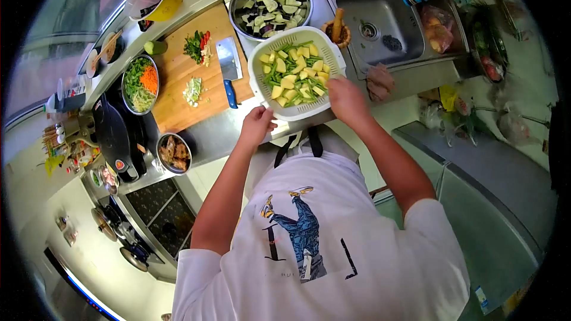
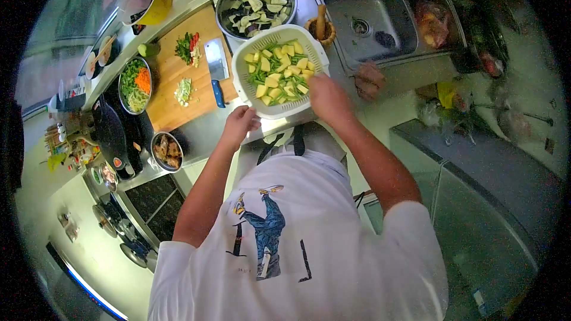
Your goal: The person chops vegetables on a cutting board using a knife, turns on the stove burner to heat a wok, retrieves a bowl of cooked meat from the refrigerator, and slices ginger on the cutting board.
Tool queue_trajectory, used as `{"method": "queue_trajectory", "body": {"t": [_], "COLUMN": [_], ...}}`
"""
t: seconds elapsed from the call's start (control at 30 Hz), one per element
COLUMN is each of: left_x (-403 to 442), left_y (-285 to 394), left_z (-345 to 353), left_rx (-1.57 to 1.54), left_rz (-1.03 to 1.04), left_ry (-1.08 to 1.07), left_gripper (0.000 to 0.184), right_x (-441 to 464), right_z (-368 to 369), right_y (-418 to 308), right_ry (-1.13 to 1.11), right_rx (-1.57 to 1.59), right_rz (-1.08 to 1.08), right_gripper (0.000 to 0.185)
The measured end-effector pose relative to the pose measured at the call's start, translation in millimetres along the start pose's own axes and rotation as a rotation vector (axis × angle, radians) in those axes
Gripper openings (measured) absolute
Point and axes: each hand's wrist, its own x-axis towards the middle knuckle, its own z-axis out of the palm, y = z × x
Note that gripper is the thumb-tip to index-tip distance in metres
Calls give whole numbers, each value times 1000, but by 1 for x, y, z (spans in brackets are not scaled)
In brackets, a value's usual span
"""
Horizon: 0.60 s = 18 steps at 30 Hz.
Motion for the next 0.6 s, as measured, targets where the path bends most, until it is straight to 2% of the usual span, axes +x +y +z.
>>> {"method": "queue_trajectory", "body": {"t": [0.07, 0.1, 0.17, 0.3, 0.4, 0.5, 0.57, 0.6], "left_x": [7, 8, 11, 9, 6, 3, 0, -5], "left_y": [0, -1, -4, -7, -8, -7, -11, -11], "left_z": [17, 24, 31, 37, 41, 37, 30, 29], "left_rx": [-27, -44, -87, -169, -221, -233, -179, -121], "left_rz": [-24, -29, -27, -19, -6, -9, -20, 15], "left_ry": [20, 63, 120, 177, 200, 179, 169, 257], "left_gripper": [28, 26, 24, 27, 30, 31, 33, 35], "right_x": [32, 44, 63, 72, 75, 79, 82, 84], "right_z": [8, 11, 23, 40, 38, 27, 26, 18], "right_y": [-3, 0, 4, 24, 30, 26, 22, 11], "right_ry": [-59, -63, -324, -336, -374, -277, -414, -418], "right_rx": [-280, -283, -634, -708, -593, -510, -591, -592], "right_rz": [-204, -216, -456, -585, -541, -728, -588, -620], "right_gripper": [12, 12, 15, 15, 15, 14, 14, 14]}}
